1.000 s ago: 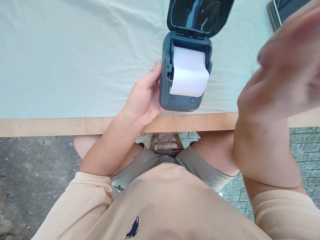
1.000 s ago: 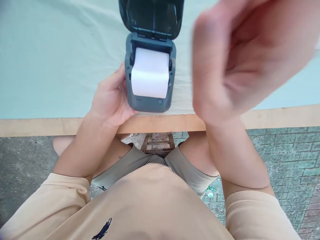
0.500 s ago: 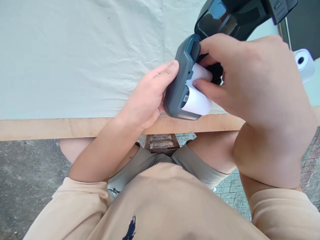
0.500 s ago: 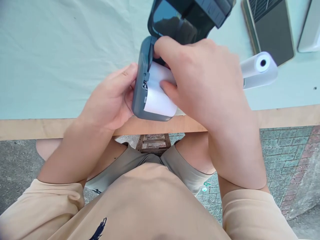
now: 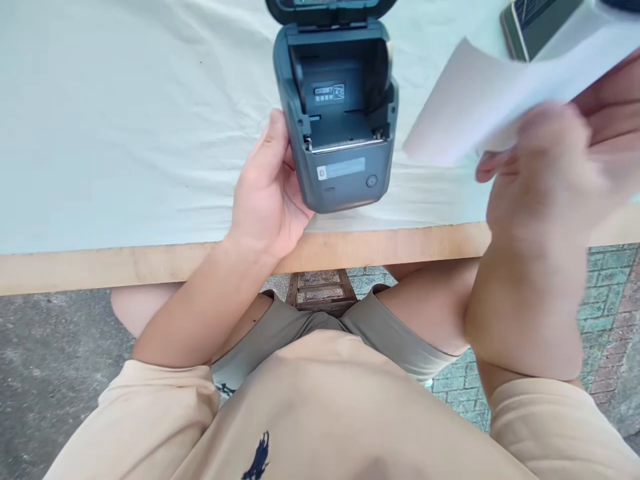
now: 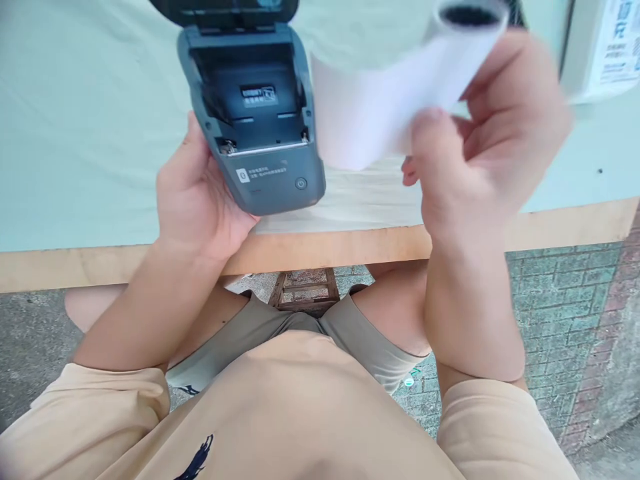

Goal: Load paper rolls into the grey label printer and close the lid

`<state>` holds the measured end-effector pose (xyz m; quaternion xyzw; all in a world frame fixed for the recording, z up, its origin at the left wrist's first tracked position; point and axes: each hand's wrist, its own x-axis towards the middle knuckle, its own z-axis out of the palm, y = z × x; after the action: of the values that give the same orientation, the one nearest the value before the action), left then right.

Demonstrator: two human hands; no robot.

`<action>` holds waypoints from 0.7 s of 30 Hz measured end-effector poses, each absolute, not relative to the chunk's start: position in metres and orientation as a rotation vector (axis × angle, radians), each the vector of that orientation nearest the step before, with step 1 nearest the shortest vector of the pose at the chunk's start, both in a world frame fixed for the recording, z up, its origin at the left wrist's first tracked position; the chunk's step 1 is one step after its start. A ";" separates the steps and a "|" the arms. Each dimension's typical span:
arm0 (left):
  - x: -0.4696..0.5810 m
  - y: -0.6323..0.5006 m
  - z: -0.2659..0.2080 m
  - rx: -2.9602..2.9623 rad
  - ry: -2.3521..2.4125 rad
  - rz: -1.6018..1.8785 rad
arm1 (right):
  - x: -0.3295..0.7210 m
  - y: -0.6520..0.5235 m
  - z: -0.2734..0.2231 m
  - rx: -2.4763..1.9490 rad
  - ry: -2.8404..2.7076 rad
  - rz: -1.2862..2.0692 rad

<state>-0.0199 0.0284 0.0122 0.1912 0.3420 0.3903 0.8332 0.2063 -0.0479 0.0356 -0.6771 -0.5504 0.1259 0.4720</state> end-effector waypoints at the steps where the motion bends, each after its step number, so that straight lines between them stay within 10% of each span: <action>1: -0.020 0.028 0.012 0.387 0.717 0.855 | 0.209 -0.051 0.027 -1.602 -1.311 0.276; 21: -0.023 0.032 0.018 0.455 0.682 0.857 | 0.297 -0.077 -0.022 -1.863 -1.481 -0.361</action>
<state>-0.0227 0.0315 0.0184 0.2145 0.3214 0.4040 0.8291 0.2966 -0.0767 -0.0222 -0.7222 -0.5744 -0.1398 0.3590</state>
